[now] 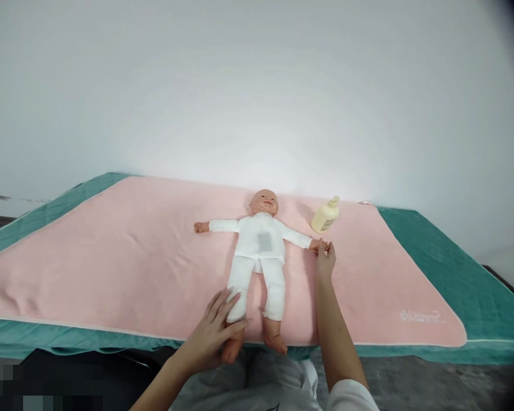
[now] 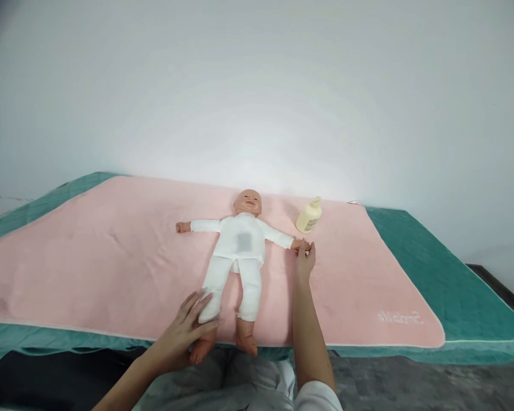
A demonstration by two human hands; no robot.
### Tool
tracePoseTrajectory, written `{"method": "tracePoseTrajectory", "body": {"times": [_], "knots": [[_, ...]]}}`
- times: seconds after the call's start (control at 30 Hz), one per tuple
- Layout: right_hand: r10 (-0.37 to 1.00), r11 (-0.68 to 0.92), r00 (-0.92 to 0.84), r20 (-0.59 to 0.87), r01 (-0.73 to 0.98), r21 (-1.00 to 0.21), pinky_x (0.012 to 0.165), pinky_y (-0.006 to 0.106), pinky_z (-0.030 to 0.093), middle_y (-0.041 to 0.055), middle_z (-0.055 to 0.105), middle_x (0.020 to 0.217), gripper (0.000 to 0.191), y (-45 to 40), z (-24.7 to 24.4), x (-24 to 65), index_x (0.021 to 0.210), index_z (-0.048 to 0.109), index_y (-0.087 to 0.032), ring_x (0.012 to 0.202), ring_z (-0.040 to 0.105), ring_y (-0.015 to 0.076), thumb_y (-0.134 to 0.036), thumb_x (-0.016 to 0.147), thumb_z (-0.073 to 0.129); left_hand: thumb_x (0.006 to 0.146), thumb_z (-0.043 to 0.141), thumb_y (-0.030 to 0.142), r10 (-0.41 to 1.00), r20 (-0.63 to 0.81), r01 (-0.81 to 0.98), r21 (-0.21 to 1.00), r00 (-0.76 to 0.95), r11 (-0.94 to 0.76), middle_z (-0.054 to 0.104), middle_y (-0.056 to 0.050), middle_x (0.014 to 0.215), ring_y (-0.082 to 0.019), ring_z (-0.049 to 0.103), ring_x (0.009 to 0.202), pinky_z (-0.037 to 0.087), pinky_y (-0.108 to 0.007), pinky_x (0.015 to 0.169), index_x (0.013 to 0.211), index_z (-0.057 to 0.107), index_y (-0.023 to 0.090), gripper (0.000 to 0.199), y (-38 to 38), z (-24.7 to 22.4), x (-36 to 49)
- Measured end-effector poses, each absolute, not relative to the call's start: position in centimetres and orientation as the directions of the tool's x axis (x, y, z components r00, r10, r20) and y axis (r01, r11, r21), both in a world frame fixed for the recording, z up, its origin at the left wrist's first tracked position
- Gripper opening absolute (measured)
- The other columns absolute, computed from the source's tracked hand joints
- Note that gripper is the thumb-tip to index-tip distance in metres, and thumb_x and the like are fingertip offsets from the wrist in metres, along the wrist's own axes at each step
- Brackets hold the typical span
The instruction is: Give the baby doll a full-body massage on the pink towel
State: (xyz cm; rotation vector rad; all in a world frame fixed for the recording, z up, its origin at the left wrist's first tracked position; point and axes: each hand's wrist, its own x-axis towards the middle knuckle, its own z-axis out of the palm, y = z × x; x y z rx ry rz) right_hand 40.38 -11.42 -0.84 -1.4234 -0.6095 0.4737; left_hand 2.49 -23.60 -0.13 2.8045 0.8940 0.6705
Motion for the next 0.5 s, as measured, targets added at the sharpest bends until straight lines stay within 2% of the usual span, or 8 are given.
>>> {"method": "tracePoseTrajectory", "body": {"times": [0.07,0.13,0.23,0.33,0.4,0.43,0.5], "knots": [[0.622,0.032,0.776,0.102,0.105,-0.994,0.082,0.030,0.054,0.0126,0.057,0.127,0.067,-11.9,-0.4,40.0,0.135,0.043,-0.016,0.100,0.062,0.0193,-0.049,0.079,0.060,0.060,0.075,0.025,0.551,0.399,0.512,0.212,0.733,-0.833,0.038,-0.014,0.149,-0.041,0.031,0.138,0.032,-0.067,0.104,0.129,0.056,0.034,0.072,-23.6,-0.7,3.1],[0.656,0.037,0.746,0.115,0.120,-0.992,0.089,0.032,0.053,0.0129,0.050,0.137,0.077,-12.2,0.0,39.5,0.144,0.033,-0.019,0.109,0.060,0.0211,-0.049,0.079,0.062,0.064,0.073,0.025,0.539,0.447,0.494,0.224,0.714,-0.840,0.043,-0.013,0.145,-0.039,0.035,0.136,0.032,-0.065,0.105,0.128,0.056,0.033,0.066,-23.5,-1.1,3.4],[0.688,0.113,0.708,0.162,0.116,-0.987,0.091,0.035,0.053,0.0154,0.041,0.146,0.086,-12.3,0.5,39.0,0.147,0.026,-0.019,0.114,0.059,0.0227,-0.048,0.077,0.066,0.071,0.071,0.026,0.599,0.543,0.468,0.375,0.588,-0.800,0.043,-0.013,0.145,-0.036,0.038,0.135,0.037,-0.059,0.106,0.134,0.048,0.031,0.067,-22.6,-1.0,3.7],[0.648,0.180,0.735,0.200,0.108,-0.978,0.091,0.037,0.052,0.0170,0.046,0.141,0.077,-11.9,0.8,38.9,0.140,0.039,-0.016,0.115,0.058,0.0236,-0.049,0.076,0.066,0.078,0.067,0.028,0.706,0.629,0.433,0.564,0.327,-0.703,0.048,-0.011,0.140,-0.029,0.051,0.126,0.050,-0.049,0.098,0.136,0.040,0.033,0.064,-20.8,0.1,4.0],[0.641,0.196,0.742,0.195,0.087,-0.977,0.092,0.037,0.052,0.0154,0.056,0.130,0.066,-11.6,1.1,39.0,0.129,0.050,-0.014,0.112,0.059,0.0234,-0.049,0.076,0.065,0.080,0.066,0.031,0.736,0.651,0.427,0.621,0.186,-0.657,0.053,-0.008,0.134,-0.028,0.057,0.119,0.053,-0.048,0.094,0.128,0.047,0.031,0.052,-19.2,1.3,4.4],[0.644,0.196,0.742,0.187,0.076,-0.978,0.092,0.037,0.052,0.0146,0.060,0.124,0.062,-11.5,1.3,39.0,0.125,0.054,-0.013,0.109,0.061,0.0232,-0.049,0.075,0.065,0.079,0.068,0.035,0.756,0.647,0.423,0.660,0.099,-0.621,0.054,-0.008,0.133,-0.028,0.056,0.120,0.052,-0.049,0.095,0.123,0.051,0.028,0.048,-18.3,2.0,4.6],[0.652,0.205,0.735,0.188,0.068,-0.976,0.092,0.037,0.051,0.0134,0.063,0.120,0.060,-11.4,2.0,38.8,0.122,0.057,-0.012,0.106,0.062,0.0226,-0.048,0.075,0.067,0.070,0.075,0.045,0.728,0.686,0.354,0.684,-0.015,-0.637,0.058,-0.010,0.125,-0.029,0.059,0.115,0.053,-0.049,0.093,0.115,0.054,0.023,0.054,-16.5,3.5,5.1]]}}
